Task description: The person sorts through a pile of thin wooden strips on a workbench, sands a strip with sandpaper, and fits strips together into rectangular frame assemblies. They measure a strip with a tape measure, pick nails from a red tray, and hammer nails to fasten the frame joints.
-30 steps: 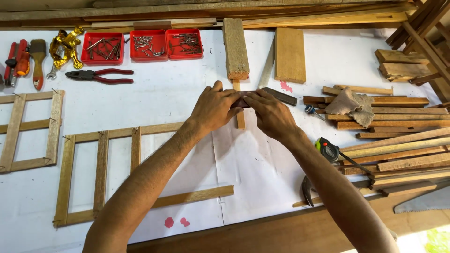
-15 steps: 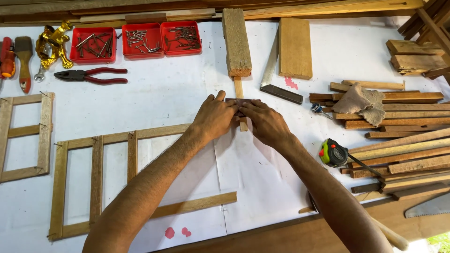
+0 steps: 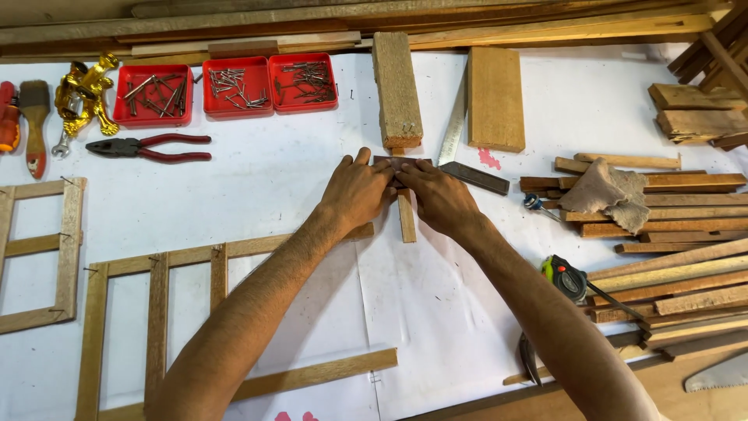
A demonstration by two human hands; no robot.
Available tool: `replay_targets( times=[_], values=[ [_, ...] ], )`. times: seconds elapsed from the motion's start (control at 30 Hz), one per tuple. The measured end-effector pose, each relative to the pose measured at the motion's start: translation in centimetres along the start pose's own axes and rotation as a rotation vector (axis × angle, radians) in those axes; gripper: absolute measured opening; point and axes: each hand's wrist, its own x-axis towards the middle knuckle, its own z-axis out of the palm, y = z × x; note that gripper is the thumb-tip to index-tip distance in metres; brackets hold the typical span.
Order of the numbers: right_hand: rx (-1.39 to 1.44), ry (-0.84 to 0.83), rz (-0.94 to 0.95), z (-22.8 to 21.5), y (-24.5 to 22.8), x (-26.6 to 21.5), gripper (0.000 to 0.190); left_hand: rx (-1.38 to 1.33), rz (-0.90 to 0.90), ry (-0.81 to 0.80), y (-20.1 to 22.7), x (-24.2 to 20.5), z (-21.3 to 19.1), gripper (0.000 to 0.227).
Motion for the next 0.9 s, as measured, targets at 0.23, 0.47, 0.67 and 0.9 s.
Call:
replay_targets(
  times=[0.23, 0.47, 0.67, 0.9],
  values=[
    [-0.062, 0.112, -0.032, 0.5, 1.2, -1.1, 0.047, 0.070, -0.001, 0.155, 1.1, -0.6, -0.8, 0.045],
    [0.227, 0.195, 0.111, -8.1, 0.3, -6.2, 0.024, -0.015, 0.116, 0.408, 5.7, -0.8, -5.7, 0.024],
    [0.256, 0.332, 0.263, -12.4, 4.0, -14.9, 0.022, -0.194, 0.232, 0.369, 12.9, 2.1, -5.8, 0.020],
    [0.420, 0.361, 0.561, -16.7, 6.4, -25.0, 0.027, -0.351, 0.401, 0.303, 21.3, 6.8, -2.5, 0.028]
  ],
)
